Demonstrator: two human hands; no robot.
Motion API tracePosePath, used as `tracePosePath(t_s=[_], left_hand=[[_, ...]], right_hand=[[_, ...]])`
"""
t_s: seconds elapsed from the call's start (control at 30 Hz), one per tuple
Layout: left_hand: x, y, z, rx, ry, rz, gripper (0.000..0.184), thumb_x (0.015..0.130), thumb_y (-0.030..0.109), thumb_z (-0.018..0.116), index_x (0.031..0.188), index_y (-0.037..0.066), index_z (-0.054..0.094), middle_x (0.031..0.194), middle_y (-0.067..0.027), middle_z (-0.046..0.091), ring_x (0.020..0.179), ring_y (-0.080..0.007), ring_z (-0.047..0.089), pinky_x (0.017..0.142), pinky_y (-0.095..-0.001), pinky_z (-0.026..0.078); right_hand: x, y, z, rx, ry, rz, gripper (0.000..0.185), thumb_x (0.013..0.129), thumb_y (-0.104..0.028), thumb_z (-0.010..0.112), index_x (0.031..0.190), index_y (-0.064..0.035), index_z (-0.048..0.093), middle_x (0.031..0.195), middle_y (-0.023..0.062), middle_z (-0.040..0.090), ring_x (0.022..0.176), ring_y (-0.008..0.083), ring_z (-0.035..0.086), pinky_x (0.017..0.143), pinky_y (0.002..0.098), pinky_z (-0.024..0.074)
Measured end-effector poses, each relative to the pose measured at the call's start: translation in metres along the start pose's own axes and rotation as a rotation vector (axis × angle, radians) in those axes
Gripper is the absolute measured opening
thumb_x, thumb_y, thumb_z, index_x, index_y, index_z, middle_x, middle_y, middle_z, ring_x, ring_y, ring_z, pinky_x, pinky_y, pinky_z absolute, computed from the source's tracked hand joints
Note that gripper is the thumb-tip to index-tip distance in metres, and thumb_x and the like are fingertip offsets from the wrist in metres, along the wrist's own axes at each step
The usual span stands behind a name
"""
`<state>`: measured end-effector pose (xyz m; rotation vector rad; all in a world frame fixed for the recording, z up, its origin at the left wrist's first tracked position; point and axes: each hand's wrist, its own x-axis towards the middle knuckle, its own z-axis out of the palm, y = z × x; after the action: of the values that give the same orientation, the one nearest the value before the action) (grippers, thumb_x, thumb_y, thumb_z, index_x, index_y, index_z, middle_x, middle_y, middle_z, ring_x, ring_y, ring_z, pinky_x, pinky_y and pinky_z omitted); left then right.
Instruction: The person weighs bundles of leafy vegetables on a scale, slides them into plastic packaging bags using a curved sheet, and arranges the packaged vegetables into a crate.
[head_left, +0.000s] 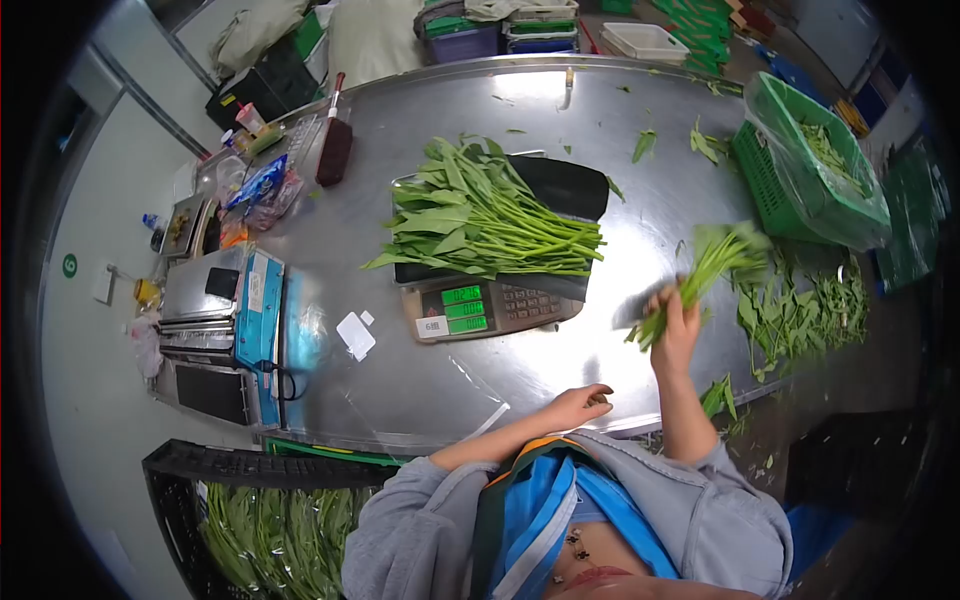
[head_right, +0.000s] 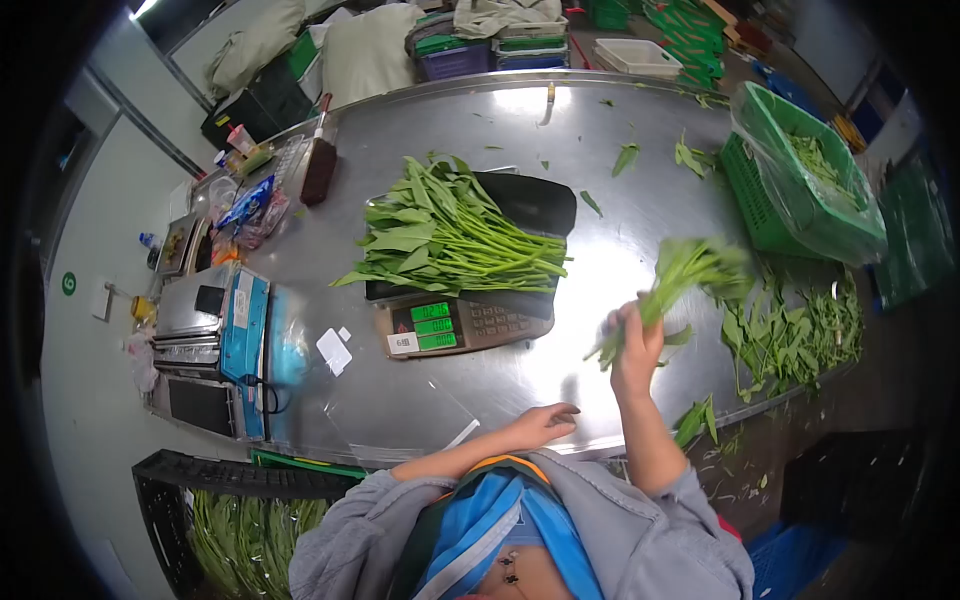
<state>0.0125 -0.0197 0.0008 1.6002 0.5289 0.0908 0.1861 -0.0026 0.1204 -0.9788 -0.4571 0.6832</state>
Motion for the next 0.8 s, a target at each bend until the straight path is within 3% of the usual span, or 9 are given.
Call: tracePosePath(t_s=[0.1, 0.13, 0.17, 0.2, 0.3, 0.43, 0.5, 0.7, 0.8], left_hand=[[-0.006, -0.004, -0.013, 0.081, -0.003, -0.031, 0.046, 0.085, 0.036, 0.058, 0.116, 0.002, 0.054, 0.099, -0.0167, 0.064, 0.091, -0.0284, 0.062, 0.082, -0.0351, 0.048], [-0.009, -0.007, -0.015, 0.113, -0.047, -0.052, 0.046, 0.085, 0.035, 0.057, 0.119, 0.004, 0.053, 0.103, -0.0166, 0.063, 0.094, -0.0282, 0.062, 0.083, -0.0357, 0.047], [-0.012, -0.01, -0.015, 0.146, -0.092, -0.073, 0.046, 0.085, 0.034, 0.057, 0.121, 0.006, 0.052, 0.107, -0.0166, 0.062, 0.097, -0.0279, 0.061, 0.084, -0.0362, 0.047], [-0.012, -0.016, -0.016, 0.133, -0.099, -0.054, 0.045, 0.085, 0.033, 0.057, 0.12, 0.005, 0.052, 0.107, -0.0168, 0.063, 0.097, -0.0284, 0.061, 0.085, -0.036, 0.047], [-0.021, -0.014, -0.029, 0.207, -0.072, -0.028, 0.045, 0.085, 0.033, 0.057, 0.12, 0.005, 0.052, 0.107, -0.0168, 0.063, 0.096, -0.0285, 0.062, 0.085, -0.0358, 0.047], [-0.041, -0.038, -0.048, 0.058, 0.077, -0.122, 0.043, 0.084, 0.029, 0.06, 0.117, 0.001, 0.054, 0.101, -0.0167, 0.064, 0.092, -0.027, 0.063, 0.081, -0.0345, 0.049], [-0.051, -0.059, -0.053, 0.03, 0.141, -0.139, 0.042, 0.084, 0.028, 0.06, 0.116, 0.002, 0.055, 0.1, -0.0157, 0.065, 0.09, -0.0255, 0.064, 0.08, -0.0339, 0.049], [-0.088, -0.078, -0.092, 0.104, 0.494, -0.203, 0.033, 0.085, 0.026, 0.059, 0.11, 0.005, 0.06, 0.096, -0.0118, 0.066, 0.087, -0.0227, 0.064, 0.077, -0.0326, 0.049], [-0.108, -0.074, -0.146, 0.088, 0.976, -0.188, 0.028, 0.086, 0.024, 0.059, 0.106, 0.005, 0.063, 0.096, -0.0112, 0.066, 0.087, -0.0231, 0.062, 0.078, -0.0312, 0.048]], right_hand=[[0.042, 0.021, 0.066, -0.421, -0.315, -0.17, 0.017, 0.091, -0.011, 0.048, 0.104, -0.0019, 0.049, 0.08, 0.007, 0.054, 0.07, 0.0143, 0.054, 0.059, 0.0272, 0.0448], [0.062, 0.066, 0.07, -1.046, -0.412, -0.3, 0.014, 0.086, -0.006, 0.048, 0.098, -0.0016, 0.052, 0.082, 0.013, 0.057, 0.074, 0.0212, 0.058, 0.059, 0.0341, 0.0458], [0.065, 0.082, 0.089, -1.282, -0.603, -0.764, 0.022, 0.081, -0.007, 0.049, 0.103, -0.0025, 0.052, 0.085, 0.0158, 0.058, 0.076, 0.0268, 0.059, 0.061, 0.041, 0.0464], [0.06, 0.093, 0.099, -1.748, -0.913, -0.767, 0.032, 0.081, -0.011, 0.049, 0.112, -0.0049, 0.051, 0.084, 0.0105, 0.059, 0.074, 0.0239, 0.059, 0.063, 0.0408, 0.0472], [0.056, 0.13, 0.099, -2.119, -0.968, -0.823, 0.044, 0.081, -0.014, 0.047, 0.125, -0.0084, 0.045, 0.085, 0.0052, 0.058, 0.077, 0.0185, 0.057, 0.061, 0.0359, 0.0477], [0.065, 0.094, 0.104, -1.986, -1.001, -0.944, 0.049, 0.08, -0.016, 0.055, 0.127, -0.0094, 0.045, 0.083, 0.0056, 0.057, 0.078, 0.0202, 0.057, 0.066, 0.0348, 0.0474], [0.049, 0.048, 0.104, -1.63, -0.921, -0.848, 0.058, 0.074, -0.014, 0.066, 0.127, -0.0086, 0.046, 0.088, 0.0074, 0.06, 0.083, 0.0231, 0.059, 0.071, 0.0358, 0.0466], [0.003, 0.031, 0.003, -0.996, -0.508, -0.188, 0.051, 0.078, -0.005, 0.064, 0.126, -0.003, 0.046, 0.083, 0.0111, 0.065, 0.073, 0.0185, 0.062, 0.07, 0.0297, 0.0488], [-0.02, 0.051, -0.046, -0.962, -0.411, 0.004, 0.047, 0.079, -0.004, 0.063, 0.124, -0.0014, 0.048, 0.078, 0.0099, 0.064, 0.07, 0.0166, 0.061, 0.069, 0.0294, 0.0483]])
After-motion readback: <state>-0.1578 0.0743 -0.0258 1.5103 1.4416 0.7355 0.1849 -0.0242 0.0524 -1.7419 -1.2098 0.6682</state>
